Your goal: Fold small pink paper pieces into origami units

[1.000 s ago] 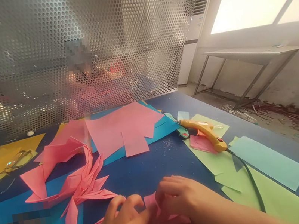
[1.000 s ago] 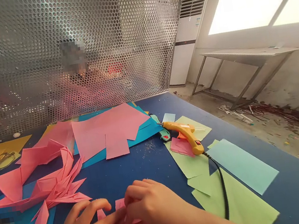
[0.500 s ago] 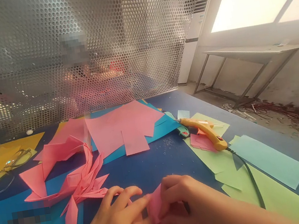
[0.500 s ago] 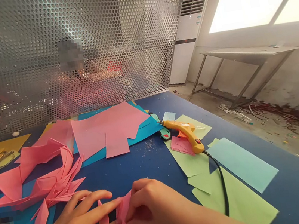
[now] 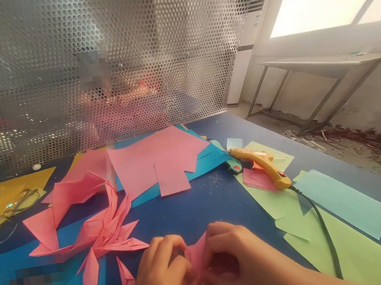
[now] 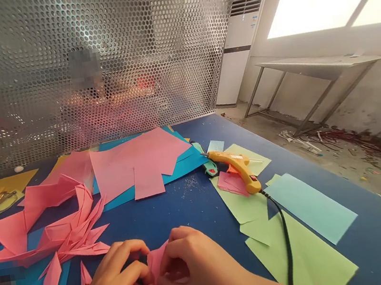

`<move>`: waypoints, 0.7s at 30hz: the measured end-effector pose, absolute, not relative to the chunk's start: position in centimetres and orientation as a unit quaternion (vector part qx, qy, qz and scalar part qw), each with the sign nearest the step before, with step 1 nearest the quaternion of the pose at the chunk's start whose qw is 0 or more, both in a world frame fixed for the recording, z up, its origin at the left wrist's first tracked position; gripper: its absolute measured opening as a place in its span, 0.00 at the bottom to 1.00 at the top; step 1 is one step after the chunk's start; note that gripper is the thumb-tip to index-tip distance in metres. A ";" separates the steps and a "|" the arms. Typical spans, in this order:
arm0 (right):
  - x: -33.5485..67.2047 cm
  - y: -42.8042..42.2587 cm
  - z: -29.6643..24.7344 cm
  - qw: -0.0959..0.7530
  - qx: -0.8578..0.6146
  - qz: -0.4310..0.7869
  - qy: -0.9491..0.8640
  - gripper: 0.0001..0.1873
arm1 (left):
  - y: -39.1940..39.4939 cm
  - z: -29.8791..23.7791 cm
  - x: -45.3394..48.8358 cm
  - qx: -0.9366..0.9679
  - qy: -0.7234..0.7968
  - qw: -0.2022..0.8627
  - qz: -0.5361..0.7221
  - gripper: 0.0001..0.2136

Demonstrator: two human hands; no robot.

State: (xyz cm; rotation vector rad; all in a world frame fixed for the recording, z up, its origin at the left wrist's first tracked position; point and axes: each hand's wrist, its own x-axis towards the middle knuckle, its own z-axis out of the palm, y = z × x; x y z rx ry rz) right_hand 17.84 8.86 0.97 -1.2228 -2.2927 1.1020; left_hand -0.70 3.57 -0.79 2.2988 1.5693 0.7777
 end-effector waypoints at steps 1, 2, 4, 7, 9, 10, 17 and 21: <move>17.8 8.8 0.9 0.160 -0.434 0.379 -0.802 0.08 | 3.5 -0.8 -0.6 0.784 0.547 0.123 0.264 0.10; 17.8 8.8 0.9 0.159 -0.438 0.375 -0.801 0.08 | 3.5 -0.8 -0.4 0.780 0.556 0.118 0.261 0.09; 17.8 8.8 1.2 0.148 -0.444 0.381 -0.797 0.08 | 3.4 -0.8 -0.3 0.774 0.572 0.106 0.252 0.09; 17.9 8.9 1.7 0.129 -0.445 0.403 -0.789 0.09 | 3.3 -0.9 -0.1 0.767 0.589 0.093 0.237 0.07; 17.9 8.9 1.7 0.129 -0.445 0.400 -0.791 0.11 | 3.2 -0.9 0.0 0.763 0.600 0.089 0.222 0.06; 17.9 8.9 1.7 0.132 -0.444 0.393 -0.794 0.11 | 3.2 -0.8 0.1 0.762 0.605 0.088 0.215 0.06; 17.6 8.7 0.9 0.151 -0.447 0.343 -0.812 0.11 | 3.3 -0.1 0.4 0.768 0.605 0.087 0.190 0.07; 17.6 8.6 0.9 0.151 -0.444 0.344 -0.814 0.11 | 3.2 0.0 0.0 0.775 0.595 0.094 0.190 0.09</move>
